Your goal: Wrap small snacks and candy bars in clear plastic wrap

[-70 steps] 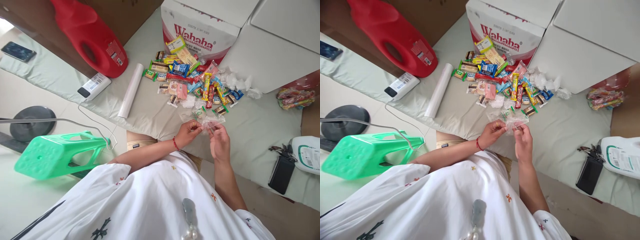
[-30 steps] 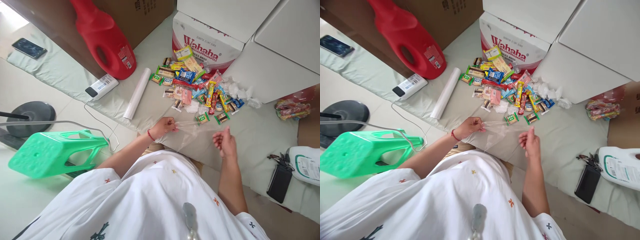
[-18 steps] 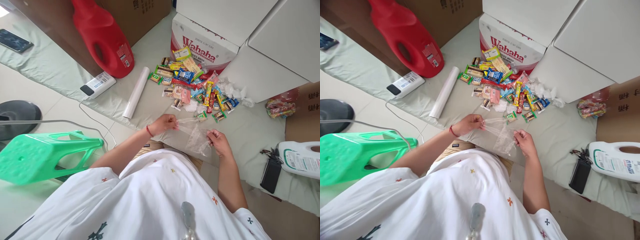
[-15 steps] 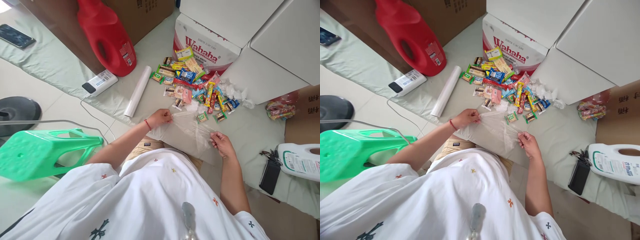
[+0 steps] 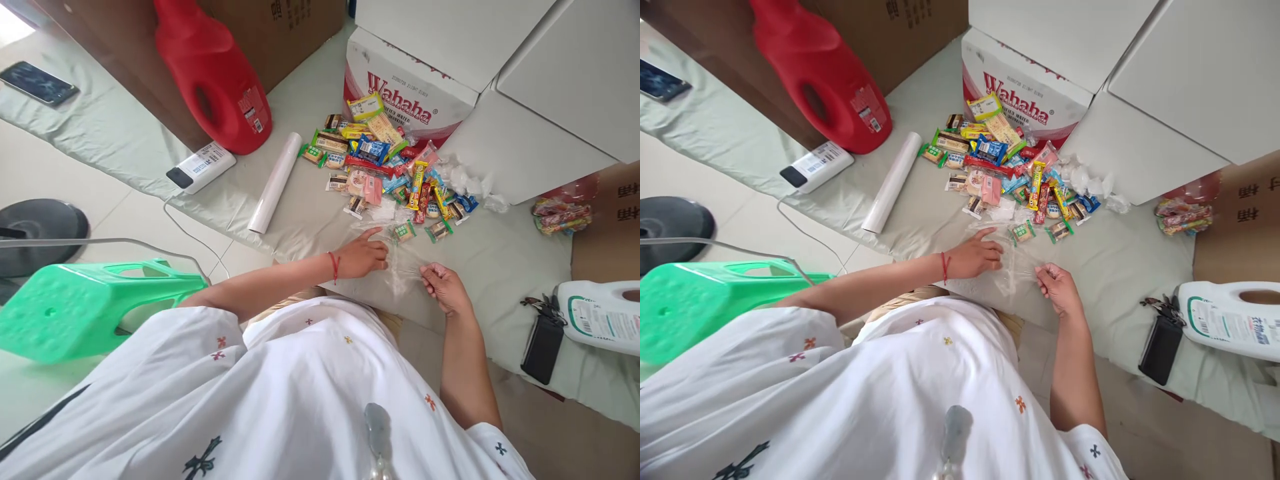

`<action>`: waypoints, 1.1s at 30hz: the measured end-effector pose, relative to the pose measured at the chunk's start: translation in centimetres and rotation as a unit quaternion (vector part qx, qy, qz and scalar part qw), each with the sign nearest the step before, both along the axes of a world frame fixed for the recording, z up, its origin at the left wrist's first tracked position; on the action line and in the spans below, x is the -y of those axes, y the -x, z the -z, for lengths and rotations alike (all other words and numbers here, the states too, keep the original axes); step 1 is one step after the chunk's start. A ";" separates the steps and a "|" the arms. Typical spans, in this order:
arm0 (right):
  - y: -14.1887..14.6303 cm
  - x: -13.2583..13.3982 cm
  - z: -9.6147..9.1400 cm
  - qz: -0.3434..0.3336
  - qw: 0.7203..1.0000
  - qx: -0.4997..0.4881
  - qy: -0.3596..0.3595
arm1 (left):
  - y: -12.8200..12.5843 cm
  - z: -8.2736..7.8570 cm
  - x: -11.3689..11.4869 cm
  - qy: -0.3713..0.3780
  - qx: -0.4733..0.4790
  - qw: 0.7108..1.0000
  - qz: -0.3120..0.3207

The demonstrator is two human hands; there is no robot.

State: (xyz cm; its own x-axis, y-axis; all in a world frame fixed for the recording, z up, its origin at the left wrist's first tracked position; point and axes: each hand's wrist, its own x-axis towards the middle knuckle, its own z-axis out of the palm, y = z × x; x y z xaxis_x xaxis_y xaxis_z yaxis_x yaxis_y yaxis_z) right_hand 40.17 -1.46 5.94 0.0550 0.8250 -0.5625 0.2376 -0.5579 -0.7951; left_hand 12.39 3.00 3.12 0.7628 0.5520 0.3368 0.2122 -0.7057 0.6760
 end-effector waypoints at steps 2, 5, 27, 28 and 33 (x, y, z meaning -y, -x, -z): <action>-1.5 0.0 0.3 0.013 1.000 0.011 0.017 | 1.7 0.5 -0.3 0.030 0.003 0.999 0.023; -3.2 0.2 1.1 0.018 0.999 0.013 0.039 | 5.1 1.1 0.7 0.069 -0.011 0.997 0.027; -6.1 3.0 1.1 -0.054 0.996 0.050 0.059 | 4.7 1.8 4.2 0.041 -0.316 0.930 -0.182; -6.7 3.3 1.3 -0.066 0.995 0.052 0.057 | 5.2 2.0 4.1 0.024 -0.320 0.931 -0.177; -8.9 3.5 0.3 -0.039 0.942 0.332 -0.024 | 6.7 3.5 4.0 -0.028 -0.311 0.937 -0.156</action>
